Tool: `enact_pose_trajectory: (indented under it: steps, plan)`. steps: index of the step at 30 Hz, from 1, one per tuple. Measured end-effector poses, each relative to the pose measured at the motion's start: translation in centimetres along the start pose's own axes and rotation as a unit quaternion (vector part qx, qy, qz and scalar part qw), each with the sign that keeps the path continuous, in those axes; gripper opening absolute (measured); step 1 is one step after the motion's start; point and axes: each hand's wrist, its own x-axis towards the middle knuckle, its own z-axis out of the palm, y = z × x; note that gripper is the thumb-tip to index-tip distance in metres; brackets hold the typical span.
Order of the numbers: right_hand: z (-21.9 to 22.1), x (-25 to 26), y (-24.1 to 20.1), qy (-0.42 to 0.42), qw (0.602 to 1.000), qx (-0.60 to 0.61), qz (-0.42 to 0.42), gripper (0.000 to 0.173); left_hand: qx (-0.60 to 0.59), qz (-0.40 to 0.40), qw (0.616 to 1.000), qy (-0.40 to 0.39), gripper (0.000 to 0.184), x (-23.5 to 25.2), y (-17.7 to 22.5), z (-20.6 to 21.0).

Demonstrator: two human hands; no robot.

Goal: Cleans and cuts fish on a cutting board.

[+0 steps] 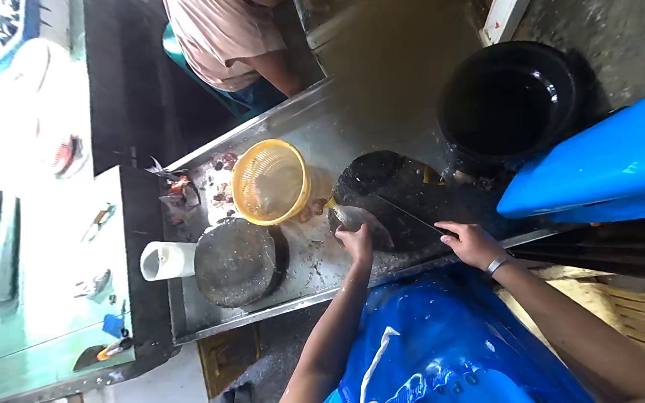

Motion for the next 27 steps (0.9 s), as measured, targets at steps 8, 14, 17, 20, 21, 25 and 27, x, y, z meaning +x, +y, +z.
enact_pose_trajectory:
  steps: [8, 14, 17, 20, 21, 25, 27]
  plan:
    - [2.3, -1.4, 2.3, 0.007, 0.997, 0.076, 0.005, 0.043, 0.188, 0.059, 0.98, 0.013, 0.116, -0.7, 3.0, 1.2]
    - [2.3, -0.4, 0.9, -0.041, 0.978, 0.185, 0.089, 0.052, 0.196, 0.077, 0.977, 0.033, 0.138, -1.8, 2.4, 2.2]
    - [2.4, -0.1, -0.6, -0.056, 0.964, 0.234, 0.112, 0.052, 0.189, 0.079, 0.978, 0.041, 0.131, -2.2, 2.3, 2.6]
    - [2.7, 0.4, -2.2, -0.086, 0.95, 0.279, 0.111, 0.047, 0.148, 0.072, 0.986, 0.025, 0.117, -2.6, 2.1, 2.7]
    - [2.9, 0.8, -2.5, -0.097, 0.956, 0.256, 0.101, 0.047, 0.128, 0.071, 0.989, 0.016, 0.112, -2.7, 2.1, 2.8]
    - [4.1, 1.1, -2.5, -0.12, 0.99, 0.033, 0.058, 0.045, 0.043, 0.099, 0.993, -0.056, 0.094, -3.2, 1.7, 2.4]
    - [4.6, 0.3, -2.1, -0.105, 0.993, 0.011, 0.057, 0.044, 0.049, 0.119, 0.988, -0.086, 0.087, -3.1, 1.4, 2.2]
